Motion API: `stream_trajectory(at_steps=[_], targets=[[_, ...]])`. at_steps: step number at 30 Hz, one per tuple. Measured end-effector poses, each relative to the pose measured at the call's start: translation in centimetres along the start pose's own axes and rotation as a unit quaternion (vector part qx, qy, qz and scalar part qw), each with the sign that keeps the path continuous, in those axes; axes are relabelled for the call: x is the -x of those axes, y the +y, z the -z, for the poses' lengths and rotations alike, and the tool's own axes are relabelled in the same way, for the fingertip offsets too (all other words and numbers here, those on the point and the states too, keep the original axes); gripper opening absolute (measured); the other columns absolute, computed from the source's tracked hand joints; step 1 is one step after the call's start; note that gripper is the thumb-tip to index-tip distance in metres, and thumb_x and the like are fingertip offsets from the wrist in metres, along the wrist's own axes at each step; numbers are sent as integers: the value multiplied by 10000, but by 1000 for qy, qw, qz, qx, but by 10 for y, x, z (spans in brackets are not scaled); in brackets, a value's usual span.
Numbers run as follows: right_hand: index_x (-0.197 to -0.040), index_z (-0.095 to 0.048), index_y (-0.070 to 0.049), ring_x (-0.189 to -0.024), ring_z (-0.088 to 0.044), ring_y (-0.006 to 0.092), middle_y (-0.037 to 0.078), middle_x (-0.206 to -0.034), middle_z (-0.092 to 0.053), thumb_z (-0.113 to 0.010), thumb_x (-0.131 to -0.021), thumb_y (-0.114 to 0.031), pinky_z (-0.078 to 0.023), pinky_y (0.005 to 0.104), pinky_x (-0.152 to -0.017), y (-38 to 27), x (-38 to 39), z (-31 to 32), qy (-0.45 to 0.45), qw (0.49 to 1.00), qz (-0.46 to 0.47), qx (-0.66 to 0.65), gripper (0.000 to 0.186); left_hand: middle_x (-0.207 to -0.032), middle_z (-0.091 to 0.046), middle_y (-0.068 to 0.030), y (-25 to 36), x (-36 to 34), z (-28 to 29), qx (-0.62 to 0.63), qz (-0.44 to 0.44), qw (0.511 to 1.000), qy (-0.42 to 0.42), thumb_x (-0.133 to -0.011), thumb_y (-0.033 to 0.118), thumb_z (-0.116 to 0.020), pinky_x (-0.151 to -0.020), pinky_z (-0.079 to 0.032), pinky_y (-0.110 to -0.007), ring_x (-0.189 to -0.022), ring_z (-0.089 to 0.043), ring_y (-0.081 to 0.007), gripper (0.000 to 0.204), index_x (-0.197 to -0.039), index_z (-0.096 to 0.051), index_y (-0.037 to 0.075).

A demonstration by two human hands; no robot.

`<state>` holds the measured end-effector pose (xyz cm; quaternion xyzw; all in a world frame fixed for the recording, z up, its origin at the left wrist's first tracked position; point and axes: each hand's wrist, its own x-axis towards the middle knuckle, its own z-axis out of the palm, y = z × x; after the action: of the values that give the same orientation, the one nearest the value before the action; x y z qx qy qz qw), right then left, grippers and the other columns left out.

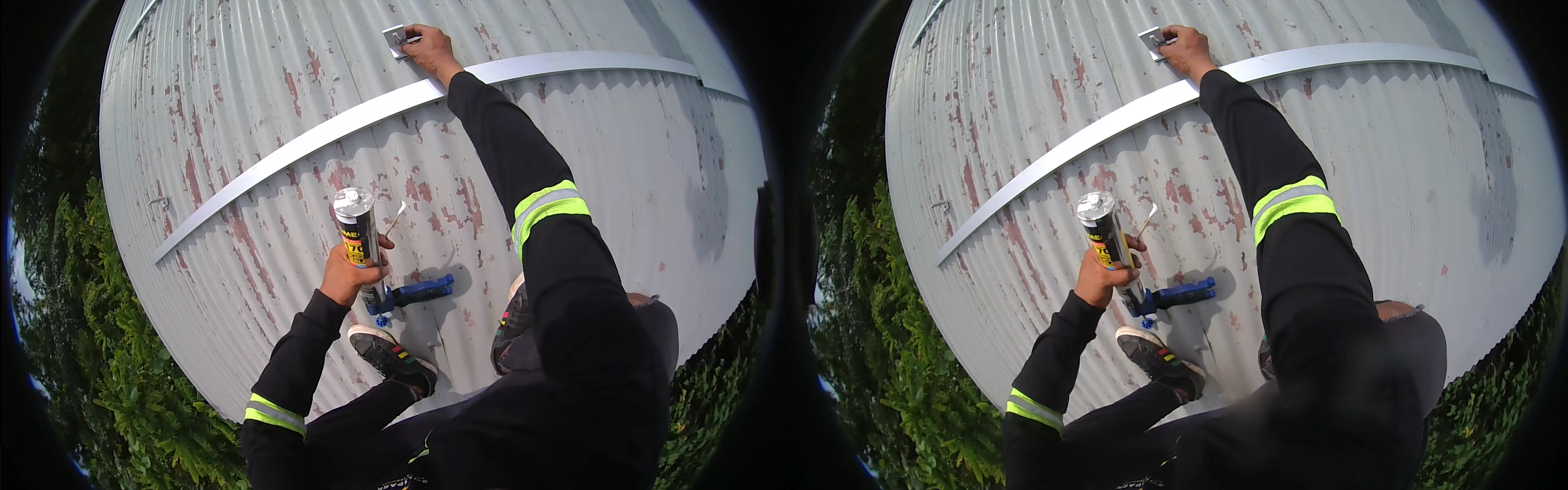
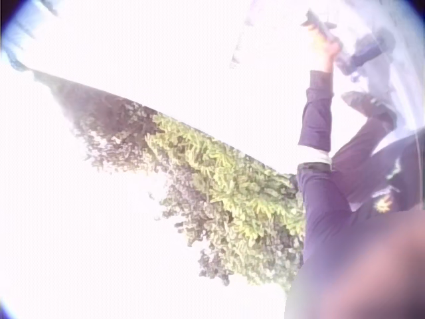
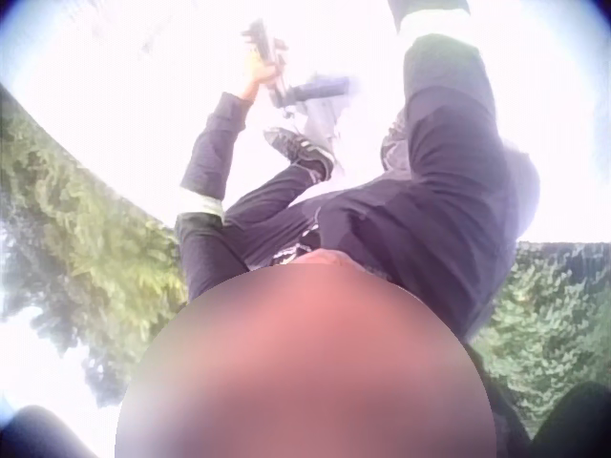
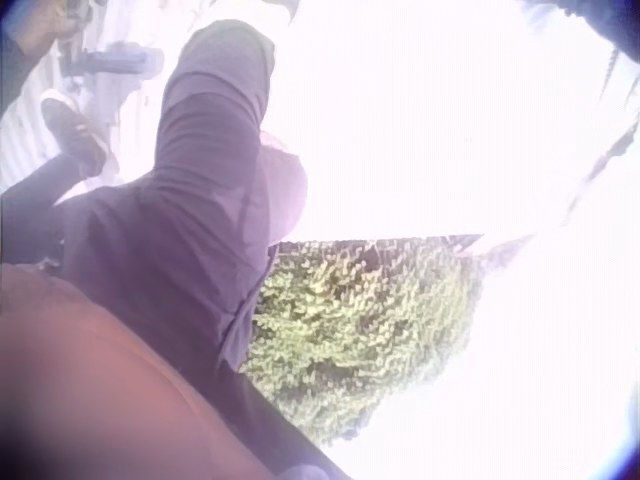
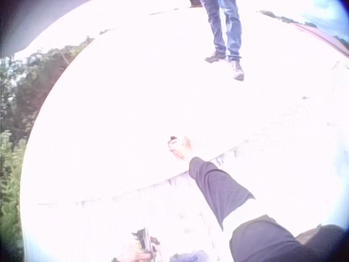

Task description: The person applies sealant to metal brackets and places them onto a long metal rail on a corrugated metal roof. Another person uses a drill to secure the brackets. The camera wearer handles the sealant tube and brackets while moving along the roof.

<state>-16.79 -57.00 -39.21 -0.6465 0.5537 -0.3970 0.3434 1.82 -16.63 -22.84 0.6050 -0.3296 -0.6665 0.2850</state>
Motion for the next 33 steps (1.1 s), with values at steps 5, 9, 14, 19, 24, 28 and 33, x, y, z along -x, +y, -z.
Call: stream_trajectory(at_steps=[5, 9, 14, 19, 24, 28, 33], targets=[[-1118, -787, -120, -967, -755, 280, 105, -1050, -789, -809, -770, -287, -569, 350, -937, -7, 3, 2, 13, 1000, 17, -7, 386, -1131, -709, -111, -20, -66, 19, 40, 58, 993, -92, -672, -11, -727, -867, -567, -369, -957, -678, -203, 483, -1145, -642, 40], [-1114, -787, -118, -951, -757, 276, 106, -1038, -790, -808, -774, -278, -572, 352, -924, -12, 5, 5, 9, 1000, 10, -21, 376, -1134, -708, -127, -38, -101, 31, 42, 85, 990, -105, -682, 5, -720, -916, -571, -390, -1073, -680, -245, 499, -1174, -642, 26], [-1102, -787, -111, -938, -757, 269, 102, -1024, -791, -810, -772, -265, -571, 345, -921, -15, 9, 5, 12, 999, -5, -31, 365, -1173, -707, -163, -47, -121, 34, 53, 114, 984, -124, -694, 0, -710, -924, -583, -406, -1108, -698, -289, 519, -1207, -633, 5], [-1088, -785, -102, -950, -752, 290, 121, -1032, -785, -803, -758, -252, -570, 351, -929, -17, 10, 6, 19, 999, 13, -31, 363, -1167, -715, -181, -40, -127, 30, 32, 150, 981, -123, -716, -24, -694, -894, -594, -414, -945, -736, -302, 510, -1221, -622, -11], [-1097, -779, -95, -979, -745, 314, 133, -1056, -778, -774, -751, -224, -566, 358, -942, -16, 9, 5, 12, 1000, 18, 0, 370, -1055, -743, -127, -47, -116, 15, -206, 88, 974, 41, -752, 36, -759, -835, -589, -392, -871, -738, -261, 436, -1163, -625, -16], [-1091, -781, -97, -997, -744, 304, 121, -1088, -776, -744, -774, -166, -567, 358, -940, -12, 7, 4, 9, 999, -3, -48, 326, -887, -739, -131, -52, -99, 2, -403, 27, 897, 177, -777, 219, -795, -774, -576, -418, -814, -740, -294, 374, -1022, -628, -9], [-1070, -780, -84, -923, -762, 291, 111, -1043, -782, -686, -844, -114, -586, 375, -895, -11, -4, 8, 43, 979, -131, -151, 246, -876, -714, -167, -38, -78, -22, -519, -22, 806, 282, -810, 353, -796, -794, -562, -445, -858, -714, -359, 446, -1052, -645, 11]])
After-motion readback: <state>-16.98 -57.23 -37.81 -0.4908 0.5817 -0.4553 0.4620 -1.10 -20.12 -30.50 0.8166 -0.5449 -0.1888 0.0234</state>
